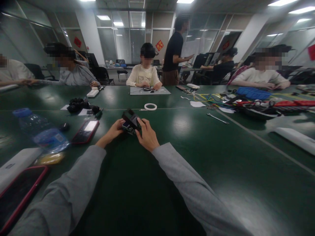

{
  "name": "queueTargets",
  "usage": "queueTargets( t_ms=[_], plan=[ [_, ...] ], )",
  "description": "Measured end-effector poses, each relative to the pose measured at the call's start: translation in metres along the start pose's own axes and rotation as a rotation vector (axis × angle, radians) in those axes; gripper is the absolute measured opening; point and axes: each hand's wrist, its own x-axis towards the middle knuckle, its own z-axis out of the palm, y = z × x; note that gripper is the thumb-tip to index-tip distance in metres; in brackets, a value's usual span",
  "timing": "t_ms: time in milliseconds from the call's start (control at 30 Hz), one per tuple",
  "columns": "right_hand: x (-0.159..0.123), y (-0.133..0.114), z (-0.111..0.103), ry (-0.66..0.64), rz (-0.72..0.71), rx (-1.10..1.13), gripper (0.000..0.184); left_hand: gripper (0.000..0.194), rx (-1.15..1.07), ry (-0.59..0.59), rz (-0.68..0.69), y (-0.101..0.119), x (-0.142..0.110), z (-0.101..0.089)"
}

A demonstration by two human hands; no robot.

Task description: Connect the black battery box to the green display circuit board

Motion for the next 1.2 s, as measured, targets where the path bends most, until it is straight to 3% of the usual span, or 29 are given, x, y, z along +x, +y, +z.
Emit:
queueTargets(
  t_ms=[133, 367, 567, 767, 933, 1200],
  plan=[
    [0.003, 0.004, -0.002, 0.156, 0.109, 0.024, 0.056, 0.072, 0.018, 0.014, -0.028, 0.003, -0.001, 0.001],
    [-0.001, 0.034, 0.014, 0.138, 0.243, -0.057, 0.053, 0.067, 0.054, 0.02, -0.086, 0.014, -0.006, 0.004],
    [-0.006, 0.048, 0.025, 0.035, 0.213, -0.17, 0.05, 0.062, 0.078, 0.051, -0.104, 0.013, -0.003, 0.004],
    [-0.001, 0.027, 0.013, 0.136, 0.194, -0.184, 0.04, 0.053, 0.076, 0.073, -0.124, 0.015, -0.002, 0.005],
    [0.001, 0.01, 0.005, -0.002, 0.084, -0.208, 0.033, 0.048, 0.09, 0.087, -0.105, 0.016, -0.005, 0.006],
    [0.0, 0.01, 0.005, -0.146, -0.084, -0.186, 0.022, 0.04, 0.072, 0.158, -0.065, 0.007, 0.0, 0.006]
  ],
)
